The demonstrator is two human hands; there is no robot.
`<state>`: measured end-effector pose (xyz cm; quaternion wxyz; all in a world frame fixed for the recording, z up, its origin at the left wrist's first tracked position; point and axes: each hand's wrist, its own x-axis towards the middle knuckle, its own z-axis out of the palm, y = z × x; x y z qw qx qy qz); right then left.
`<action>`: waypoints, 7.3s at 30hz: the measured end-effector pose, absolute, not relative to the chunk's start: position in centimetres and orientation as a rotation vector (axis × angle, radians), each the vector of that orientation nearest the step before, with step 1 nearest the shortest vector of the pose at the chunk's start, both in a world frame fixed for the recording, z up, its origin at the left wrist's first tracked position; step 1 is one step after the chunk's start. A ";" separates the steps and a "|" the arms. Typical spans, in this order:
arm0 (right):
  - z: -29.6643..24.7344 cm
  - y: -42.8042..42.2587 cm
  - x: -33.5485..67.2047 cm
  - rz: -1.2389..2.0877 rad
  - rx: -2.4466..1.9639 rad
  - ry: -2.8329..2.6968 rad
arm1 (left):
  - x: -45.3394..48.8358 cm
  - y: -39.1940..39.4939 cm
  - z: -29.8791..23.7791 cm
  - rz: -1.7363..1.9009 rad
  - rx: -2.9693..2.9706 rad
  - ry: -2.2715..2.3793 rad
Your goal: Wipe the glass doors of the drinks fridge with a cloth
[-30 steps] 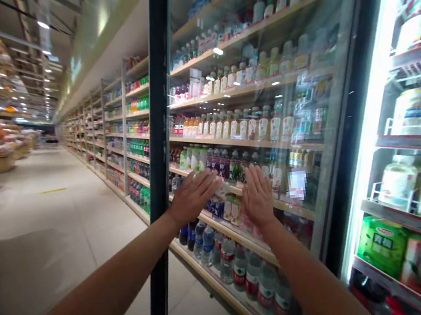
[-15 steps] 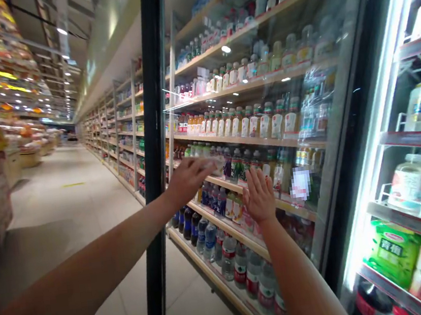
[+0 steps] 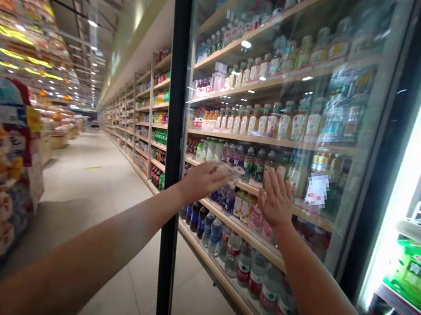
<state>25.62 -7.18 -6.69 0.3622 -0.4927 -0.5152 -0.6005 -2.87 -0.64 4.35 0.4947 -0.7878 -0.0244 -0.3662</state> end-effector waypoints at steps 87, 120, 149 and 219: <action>-4.7 -8.2 26.6 -1.446 -1.222 -1.352 | -0.8 0.0 5.9 -1.070 -1.825 -0.201; -1.1 -7.1 31.6 -1.358 -1.197 -0.820 | -1.2 -0.6 -0.4 -0.774 -1.857 0.160; -1.1 -7.3 30.9 -1.392 -1.207 -0.804 | -4.5 -1.2 -0.2 -0.928 -1.833 -0.126; -1.1 -7.5 30.5 -1.378 -1.216 -0.794 | -2.0 -0.6 2.9 -0.872 -1.884 -0.030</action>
